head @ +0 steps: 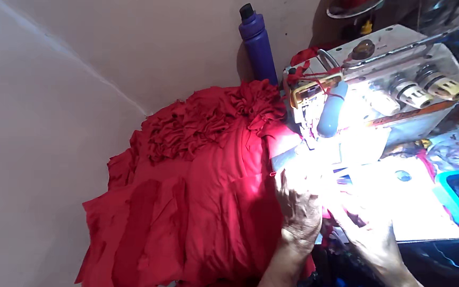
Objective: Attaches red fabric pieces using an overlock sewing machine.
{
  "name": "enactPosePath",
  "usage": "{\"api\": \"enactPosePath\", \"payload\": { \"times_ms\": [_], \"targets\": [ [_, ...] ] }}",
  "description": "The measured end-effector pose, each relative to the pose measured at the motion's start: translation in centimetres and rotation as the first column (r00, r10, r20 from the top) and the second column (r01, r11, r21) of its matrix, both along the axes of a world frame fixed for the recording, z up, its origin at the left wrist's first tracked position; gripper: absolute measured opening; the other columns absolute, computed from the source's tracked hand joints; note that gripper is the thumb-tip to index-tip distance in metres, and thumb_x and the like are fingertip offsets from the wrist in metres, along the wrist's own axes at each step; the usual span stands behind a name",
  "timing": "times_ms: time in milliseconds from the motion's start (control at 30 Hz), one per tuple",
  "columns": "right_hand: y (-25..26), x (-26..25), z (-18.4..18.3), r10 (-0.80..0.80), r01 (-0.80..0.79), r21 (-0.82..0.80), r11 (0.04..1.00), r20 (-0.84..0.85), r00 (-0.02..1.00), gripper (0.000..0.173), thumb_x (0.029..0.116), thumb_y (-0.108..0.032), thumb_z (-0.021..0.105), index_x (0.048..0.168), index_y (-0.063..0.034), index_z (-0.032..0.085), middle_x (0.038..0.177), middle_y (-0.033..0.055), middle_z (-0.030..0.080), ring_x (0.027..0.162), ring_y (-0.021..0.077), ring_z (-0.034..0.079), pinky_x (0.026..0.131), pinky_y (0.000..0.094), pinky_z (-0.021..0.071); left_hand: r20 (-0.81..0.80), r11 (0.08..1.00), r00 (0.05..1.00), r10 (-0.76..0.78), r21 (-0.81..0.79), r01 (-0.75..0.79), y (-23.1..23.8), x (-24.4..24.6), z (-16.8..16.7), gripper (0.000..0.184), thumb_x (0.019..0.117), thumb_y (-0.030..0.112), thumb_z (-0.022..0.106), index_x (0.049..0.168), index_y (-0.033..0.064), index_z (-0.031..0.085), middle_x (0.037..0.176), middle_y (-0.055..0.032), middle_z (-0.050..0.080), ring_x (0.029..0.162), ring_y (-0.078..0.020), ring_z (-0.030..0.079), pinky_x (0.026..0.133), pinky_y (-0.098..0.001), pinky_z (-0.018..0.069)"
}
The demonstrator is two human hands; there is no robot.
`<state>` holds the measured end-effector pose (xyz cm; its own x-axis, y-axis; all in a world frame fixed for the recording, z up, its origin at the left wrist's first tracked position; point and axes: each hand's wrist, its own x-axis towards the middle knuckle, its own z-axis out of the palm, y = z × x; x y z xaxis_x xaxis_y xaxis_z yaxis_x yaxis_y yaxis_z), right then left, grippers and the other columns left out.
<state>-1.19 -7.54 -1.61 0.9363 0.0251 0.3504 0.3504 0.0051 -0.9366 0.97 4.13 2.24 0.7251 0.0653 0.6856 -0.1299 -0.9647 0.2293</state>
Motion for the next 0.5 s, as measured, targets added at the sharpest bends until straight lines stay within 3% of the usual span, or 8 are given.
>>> {"api": "enactPosePath", "payload": {
  "times_ms": [67,133,267,333,400,467,500],
  "targets": [
    [0.2,0.8,0.5,-0.03,0.03,-0.021,0.999,0.006,1.0,0.017,0.0931,-0.015,0.066,0.09,-0.0007,0.073,0.08,-0.0057,0.069,0.07,-0.0068,0.065,0.066,0.0114,0.0565,-0.031,0.996,0.999,-0.007,-0.088,0.004,0.0,0.6,0.1,0.024,0.091,0.014,0.068,0.112,0.0079,0.078,0.111,-0.0107,0.075,0.105,-0.0287,0.069,0.095,-0.0457,0.0498],
    [0.5,1.6,0.9,-0.036,0.036,0.004,0.999,-0.015,0.999,0.015,0.0935,-0.015,0.066,0.092,-0.0013,0.071,0.075,-0.0069,0.068,0.067,-0.0046,0.066,0.064,0.0129,0.058,-0.046,0.989,0.999,-0.004,-0.145,-0.003,0.0,1.0,0.4,0.029,0.0931,0.018,0.068,0.12,0.0095,0.076,0.116,-0.0091,0.074,0.108,-0.0267,0.069,0.096,-0.0456,0.0503],
    [0.9,2.5,1.0,0.005,-0.005,0.101,0.995,-0.003,1.0,0.02,0.0951,-0.011,0.065,0.108,0.0039,0.068,0.083,-0.0044,0.072,0.07,0.0004,0.07,0.065,0.0171,0.0619,-0.086,0.983,0.996,-0.033,-0.184,0.016,0.2,1.0,0.6,0.033,0.0928,0.012,0.066,0.124,0.0064,0.072,0.125,-0.0115,0.07,0.119,-0.0276,0.064,0.105,-0.0461,0.0466],
    [1.2,3.2,1.2,-0.015,0.015,0.084,0.996,0.003,1.0,0.022,0.0955,-0.009,0.063,0.112,0.0056,0.066,0.083,-0.0044,0.072,0.067,-0.0027,0.068,0.062,0.0144,0.0597,-0.142,0.98,0.989,-0.04,-0.199,0.011,0.7,1.6,1.2,0.032,0.0941,0.015,0.066,0.124,0.0048,0.071,0.127,-0.0134,0.069,0.122,-0.029,0.063,0.106,-0.0469,0.0461],
    [1.2,4.3,1.8,-0.053,0.054,-0.013,0.998,0.046,0.998,0.024,0.0967,-0.01,0.061,0.113,0.006,0.069,0.083,-0.0019,0.071,0.067,-0.0065,0.065,0.063,0.0111,0.0561,-0.281,0.969,0.956,-0.086,-0.245,0.015,1.6,2.4,2.3,0.044,0.0941,0.021,0.068,0.134,0.0024,0.065,0.135,-0.0178,0.064,0.129,-0.0328,0.058,0.109,-0.0516,0.042],
    [1.1,5.5,2.0,-0.105,0.124,-0.152,0.981,0.127,0.986,0.024,0.0974,-0.017,0.062,0.109,0.0009,0.074,0.083,0.0001,0.072,0.069,-0.0069,0.063,0.066,0.0114,0.0537,-0.369,0.968,0.923,-0.114,-0.25,0.02,2.8,3.6,3.3,0.048,0.0927,0.025,0.072,0.134,0.0024,0.063,0.129,-0.0202,0.065,0.123,-0.0356,0.06,0.104,-0.0551,0.0444],
    [1.2,5.9,2.0,-0.13,0.163,-0.203,0.966,0.165,0.978,0.025,0.0972,-0.02,0.062,0.105,-0.0013,0.076,0.078,0.0004,0.071,0.067,-0.0047,0.062,0.064,0.0137,0.0524,-0.393,0.974,0.915,-0.092,-0.227,0.001,3.1,4.1,3.9,0.042,0.0929,0.024,0.073,0.128,0.0034,0.063,0.116,-0.0199,0.068,0.109,-0.0356,0.065,0.093,-0.055,0.0503]
  ]
}}
